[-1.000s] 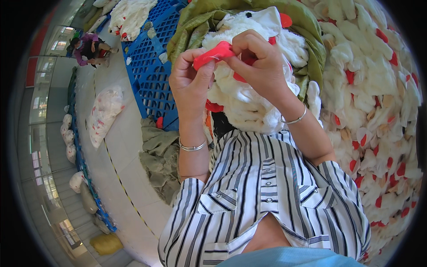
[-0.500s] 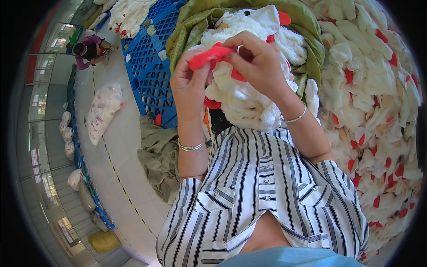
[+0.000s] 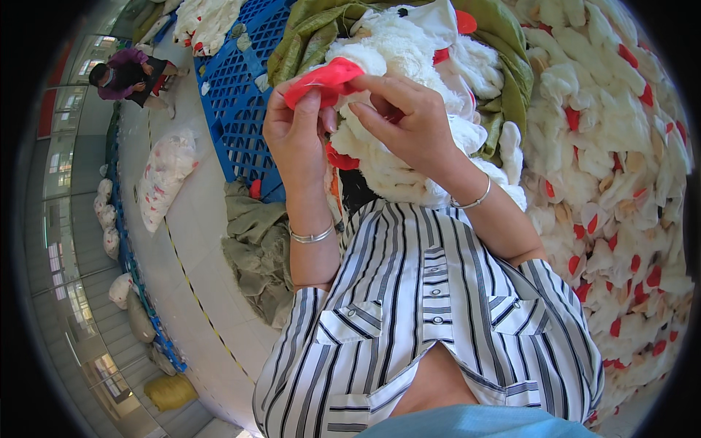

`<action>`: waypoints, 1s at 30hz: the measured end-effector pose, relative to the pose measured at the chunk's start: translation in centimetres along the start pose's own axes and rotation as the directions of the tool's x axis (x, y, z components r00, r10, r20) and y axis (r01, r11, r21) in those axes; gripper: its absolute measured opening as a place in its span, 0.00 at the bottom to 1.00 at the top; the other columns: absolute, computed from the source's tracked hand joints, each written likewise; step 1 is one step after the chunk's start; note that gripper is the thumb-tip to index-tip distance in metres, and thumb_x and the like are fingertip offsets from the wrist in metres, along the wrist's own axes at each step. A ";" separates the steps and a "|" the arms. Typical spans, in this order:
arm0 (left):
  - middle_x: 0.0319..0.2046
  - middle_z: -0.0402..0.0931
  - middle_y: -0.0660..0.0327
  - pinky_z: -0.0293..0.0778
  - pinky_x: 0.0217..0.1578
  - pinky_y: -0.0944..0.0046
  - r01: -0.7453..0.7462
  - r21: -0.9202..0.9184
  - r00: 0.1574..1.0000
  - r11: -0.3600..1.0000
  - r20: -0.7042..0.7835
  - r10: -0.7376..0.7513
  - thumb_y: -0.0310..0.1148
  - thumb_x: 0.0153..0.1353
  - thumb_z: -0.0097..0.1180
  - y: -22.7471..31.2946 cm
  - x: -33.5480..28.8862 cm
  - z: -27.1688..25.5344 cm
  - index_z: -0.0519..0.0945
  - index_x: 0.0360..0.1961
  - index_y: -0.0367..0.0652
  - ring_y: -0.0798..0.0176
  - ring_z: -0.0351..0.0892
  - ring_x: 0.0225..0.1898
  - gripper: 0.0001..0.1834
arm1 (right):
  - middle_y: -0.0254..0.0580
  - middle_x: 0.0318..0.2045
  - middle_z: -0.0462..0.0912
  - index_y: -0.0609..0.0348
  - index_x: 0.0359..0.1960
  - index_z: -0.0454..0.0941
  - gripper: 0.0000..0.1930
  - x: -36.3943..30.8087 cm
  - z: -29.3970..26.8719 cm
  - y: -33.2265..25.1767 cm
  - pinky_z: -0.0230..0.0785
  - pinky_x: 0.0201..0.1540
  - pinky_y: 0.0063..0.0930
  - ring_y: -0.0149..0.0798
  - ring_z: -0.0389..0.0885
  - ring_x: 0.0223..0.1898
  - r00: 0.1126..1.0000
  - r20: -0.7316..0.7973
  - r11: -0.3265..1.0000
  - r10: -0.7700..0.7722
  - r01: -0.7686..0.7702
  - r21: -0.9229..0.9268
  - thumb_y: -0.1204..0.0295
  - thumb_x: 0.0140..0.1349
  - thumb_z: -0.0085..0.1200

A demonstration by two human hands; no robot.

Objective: The person assembles white stuffed toys by hand, inserting red fabric pieces into the body and adjusting the ears and facial features. The person repeatedly picks up toys from a pile, manipulates them, and places them back down.

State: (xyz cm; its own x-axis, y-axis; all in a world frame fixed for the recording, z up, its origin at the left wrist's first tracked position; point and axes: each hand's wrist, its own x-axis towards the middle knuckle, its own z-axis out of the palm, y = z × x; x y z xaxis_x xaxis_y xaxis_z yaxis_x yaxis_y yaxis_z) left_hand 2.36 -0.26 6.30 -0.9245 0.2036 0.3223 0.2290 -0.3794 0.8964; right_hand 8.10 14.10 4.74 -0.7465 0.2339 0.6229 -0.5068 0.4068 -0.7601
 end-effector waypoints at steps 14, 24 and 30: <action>0.32 0.75 0.68 0.66 0.27 0.78 0.112 0.116 0.959 0.987 0.247 -0.138 0.24 0.62 0.59 0.0 -1.2 0.4 0.78 0.46 0.37 0.80 0.70 0.28 0.11 | 0.34 0.28 0.76 0.62 0.35 0.78 0.09 0.3 -1.3 -0.5 0.65 0.26 0.17 0.23 0.72 0.24 0.983 0.019 0.982 0.183 -0.184 0.052 0.82 0.53 0.61; 0.37 0.77 0.71 0.68 0.31 0.77 -0.063 0.339 0.965 0.939 0.262 -0.030 0.22 0.63 0.57 -1.7 -1.0 -0.7 0.82 0.41 0.40 0.78 0.73 0.33 0.07 | 0.35 0.28 0.78 0.65 0.45 0.80 0.12 0.2 -2.2 0.5 0.64 0.25 0.17 0.23 0.71 0.23 0.982 0.184 0.995 -0.039 0.021 0.099 0.81 0.59 0.55; 0.26 0.73 0.71 0.65 0.28 0.76 0.034 0.348 0.949 0.937 0.282 -0.139 0.24 0.58 0.63 -1.7 -1.4 -0.5 0.81 0.35 0.38 0.80 0.67 0.27 0.05 | 0.26 0.25 0.79 0.64 0.44 0.80 0.10 0.6 -4.0 0.5 0.62 0.24 0.13 0.17 0.70 0.22 0.891 0.347 0.930 0.291 -0.349 0.116 0.78 0.61 0.59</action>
State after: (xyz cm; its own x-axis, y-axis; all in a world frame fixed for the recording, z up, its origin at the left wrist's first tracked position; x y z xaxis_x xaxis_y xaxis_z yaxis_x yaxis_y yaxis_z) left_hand 3.08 -0.39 4.15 -0.8237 0.5002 0.2672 0.2895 -0.0343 0.9566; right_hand 9.09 17.94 5.45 -0.9627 0.0204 0.2697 -0.2608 0.1939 -0.9457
